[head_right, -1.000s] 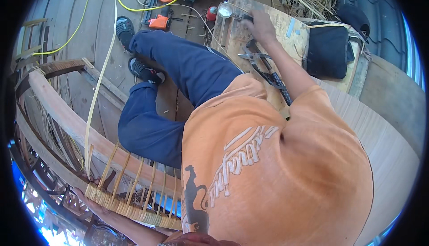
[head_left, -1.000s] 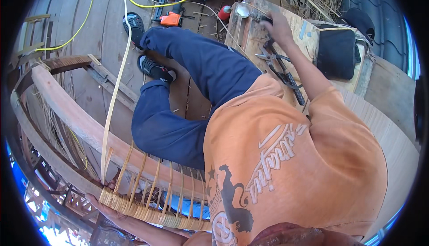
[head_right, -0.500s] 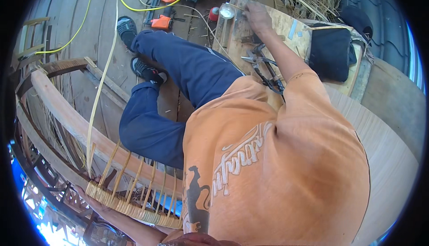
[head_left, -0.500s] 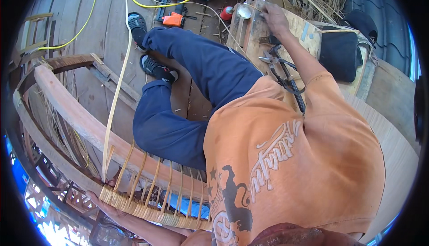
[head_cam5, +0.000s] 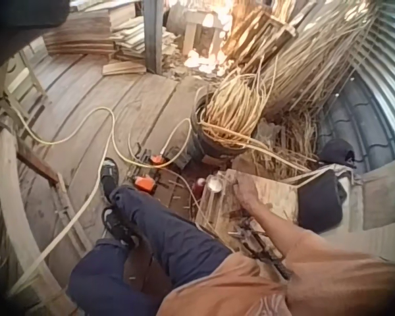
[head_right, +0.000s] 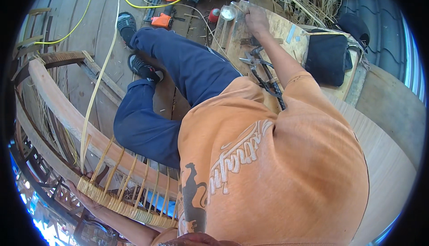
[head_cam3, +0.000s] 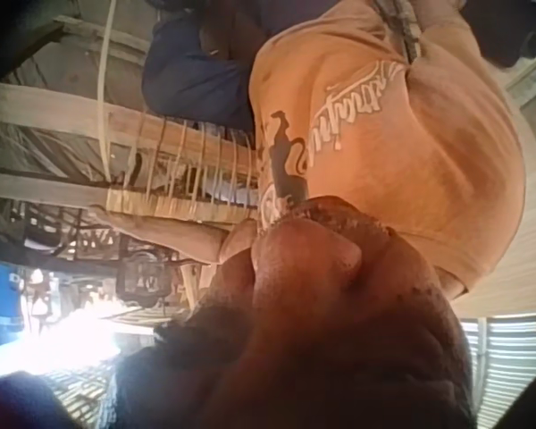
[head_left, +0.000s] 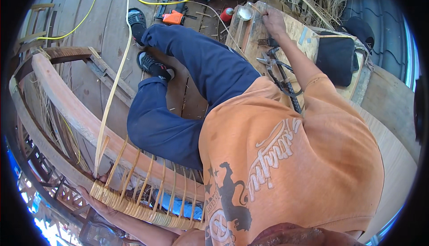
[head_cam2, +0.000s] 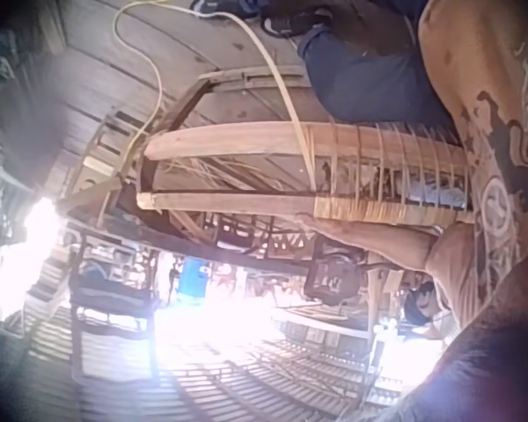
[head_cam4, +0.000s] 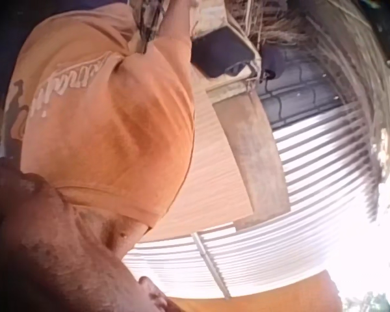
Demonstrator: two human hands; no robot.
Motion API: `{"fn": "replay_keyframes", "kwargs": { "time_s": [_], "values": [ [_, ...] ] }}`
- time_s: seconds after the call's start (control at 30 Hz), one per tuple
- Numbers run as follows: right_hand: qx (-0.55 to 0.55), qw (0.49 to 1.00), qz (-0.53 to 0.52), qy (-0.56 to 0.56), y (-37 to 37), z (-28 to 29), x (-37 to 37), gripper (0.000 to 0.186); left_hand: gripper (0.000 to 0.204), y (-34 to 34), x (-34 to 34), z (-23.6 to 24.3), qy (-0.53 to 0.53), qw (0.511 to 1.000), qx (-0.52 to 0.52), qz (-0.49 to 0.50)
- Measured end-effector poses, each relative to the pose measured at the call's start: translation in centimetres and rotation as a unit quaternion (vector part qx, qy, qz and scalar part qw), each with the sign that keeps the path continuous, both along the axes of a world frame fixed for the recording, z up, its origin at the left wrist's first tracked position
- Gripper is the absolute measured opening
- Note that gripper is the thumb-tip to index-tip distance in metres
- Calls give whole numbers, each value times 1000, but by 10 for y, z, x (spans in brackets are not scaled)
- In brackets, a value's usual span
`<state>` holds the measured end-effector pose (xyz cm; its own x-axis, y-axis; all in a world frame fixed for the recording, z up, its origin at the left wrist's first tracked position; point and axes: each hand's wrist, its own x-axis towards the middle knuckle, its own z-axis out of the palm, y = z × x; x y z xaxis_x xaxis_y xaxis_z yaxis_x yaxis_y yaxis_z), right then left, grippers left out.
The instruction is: Weave rattan strips onto a wooden furniture frame using a pneumatic staple gun and pliers.
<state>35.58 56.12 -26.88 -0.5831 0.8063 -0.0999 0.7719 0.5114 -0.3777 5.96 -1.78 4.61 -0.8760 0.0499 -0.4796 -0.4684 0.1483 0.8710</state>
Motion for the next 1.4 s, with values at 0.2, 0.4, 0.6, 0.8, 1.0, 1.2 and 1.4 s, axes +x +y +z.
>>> {"fn": "replay_keyframes", "kwargs": {
  "time_s": [0.2,0.4,0.6,0.8,1.0,1.2,1.4],
  "values": [
    [110,992,-41,41,-18,-11,-3,13,52,2,0,-2,16,1000,-11,6],
    [163,986,-19,-30,-23,-13,-14,14,55,-6,-4,-1,4,1000,14,-22],
    [164,986,9,2,-38,-1,-13,14,53,-2,-1,0,12,1000,13,-21],
    [193,981,3,-4,-45,-15,-7,15,51,-7,-4,-3,50,999,-10,-8],
    [104,992,14,63,-35,-2,-4,17,51,-12,-7,-4,23,999,19,-22],
    [19,991,117,-59,-13,21,-21,29,51,-6,-3,0,20,1000,-1,-17],
    [19,983,151,-103,-4,26,-44,21,53,-7,-5,-7,14,999,18,-24]
  ]
}}
